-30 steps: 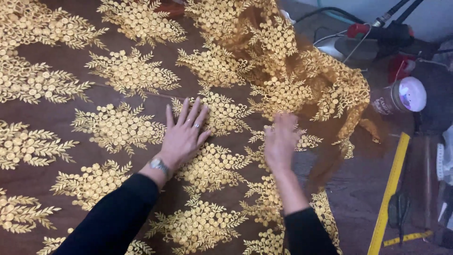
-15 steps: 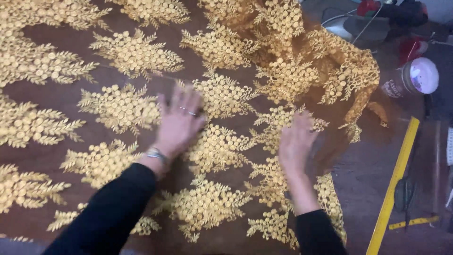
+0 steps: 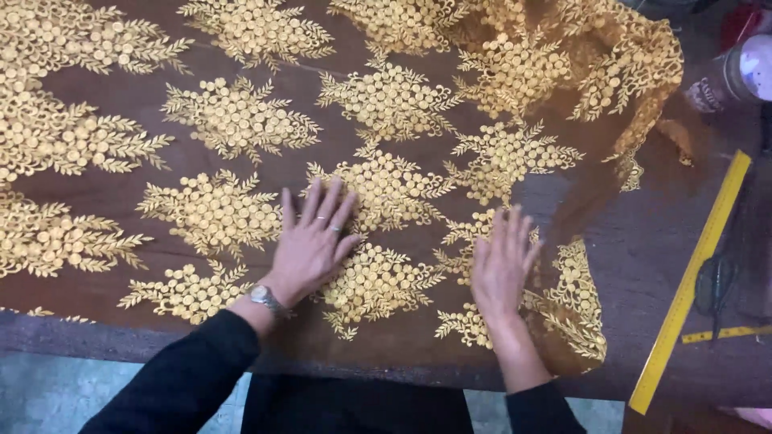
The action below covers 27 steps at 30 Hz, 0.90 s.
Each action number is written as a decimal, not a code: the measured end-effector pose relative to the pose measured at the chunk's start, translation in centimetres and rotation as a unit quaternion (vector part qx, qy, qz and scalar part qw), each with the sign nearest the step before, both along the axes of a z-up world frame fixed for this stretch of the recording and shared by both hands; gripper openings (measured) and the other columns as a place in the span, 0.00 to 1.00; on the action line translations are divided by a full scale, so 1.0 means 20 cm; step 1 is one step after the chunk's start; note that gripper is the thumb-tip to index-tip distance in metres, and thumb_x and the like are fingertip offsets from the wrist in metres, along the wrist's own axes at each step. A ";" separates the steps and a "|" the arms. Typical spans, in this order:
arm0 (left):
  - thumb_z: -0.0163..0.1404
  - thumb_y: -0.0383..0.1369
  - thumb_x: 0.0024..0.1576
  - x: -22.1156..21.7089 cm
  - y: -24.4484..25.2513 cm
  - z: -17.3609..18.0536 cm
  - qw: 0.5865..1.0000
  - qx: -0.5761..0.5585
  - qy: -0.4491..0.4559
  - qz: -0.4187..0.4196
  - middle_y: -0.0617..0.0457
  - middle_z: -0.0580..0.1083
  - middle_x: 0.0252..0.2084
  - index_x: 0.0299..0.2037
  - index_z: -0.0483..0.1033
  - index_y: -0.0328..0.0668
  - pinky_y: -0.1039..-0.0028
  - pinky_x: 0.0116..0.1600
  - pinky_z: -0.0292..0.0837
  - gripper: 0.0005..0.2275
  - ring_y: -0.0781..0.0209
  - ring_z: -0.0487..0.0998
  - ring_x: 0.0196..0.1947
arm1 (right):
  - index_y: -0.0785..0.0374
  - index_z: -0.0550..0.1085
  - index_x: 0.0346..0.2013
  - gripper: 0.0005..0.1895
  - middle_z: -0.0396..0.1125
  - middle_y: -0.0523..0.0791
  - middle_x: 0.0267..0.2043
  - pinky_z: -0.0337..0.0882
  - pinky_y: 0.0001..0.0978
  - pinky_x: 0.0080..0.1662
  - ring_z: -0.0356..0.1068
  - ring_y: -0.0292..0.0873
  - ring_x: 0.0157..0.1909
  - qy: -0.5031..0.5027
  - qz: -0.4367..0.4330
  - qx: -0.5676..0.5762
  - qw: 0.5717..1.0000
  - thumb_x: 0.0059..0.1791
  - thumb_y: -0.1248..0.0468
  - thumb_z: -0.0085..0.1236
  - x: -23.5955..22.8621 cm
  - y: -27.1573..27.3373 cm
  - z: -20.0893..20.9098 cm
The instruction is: The person smooths a large piece of brown fabric with a gold floral pattern on a wooden table. They use a pair of scissors to cut a strip from the edge of the fabric, then smooth the fabric again.
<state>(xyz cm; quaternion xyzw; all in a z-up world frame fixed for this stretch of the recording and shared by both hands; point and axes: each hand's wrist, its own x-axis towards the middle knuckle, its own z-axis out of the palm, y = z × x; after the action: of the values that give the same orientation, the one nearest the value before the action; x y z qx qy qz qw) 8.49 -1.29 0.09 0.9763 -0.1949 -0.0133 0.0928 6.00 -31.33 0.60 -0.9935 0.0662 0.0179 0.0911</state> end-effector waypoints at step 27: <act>0.27 0.53 0.61 -0.35 0.43 -0.02 0.993 0.040 -0.023 0.108 0.53 0.37 0.75 0.72 0.40 0.53 0.42 0.68 0.28 0.30 0.50 0.32 0.73 | 0.52 0.43 0.71 0.31 0.27 0.44 0.76 0.23 0.55 0.69 0.24 0.46 0.75 -0.011 0.129 0.046 0.991 0.54 0.48 0.26 -0.18 0.18 -0.02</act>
<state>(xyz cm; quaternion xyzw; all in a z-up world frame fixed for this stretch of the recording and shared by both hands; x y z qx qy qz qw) 1.51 7.30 -0.24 0.9947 -0.0896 0.0119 0.0497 2.31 -27.78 0.23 -0.9886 -0.0639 0.0219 0.1348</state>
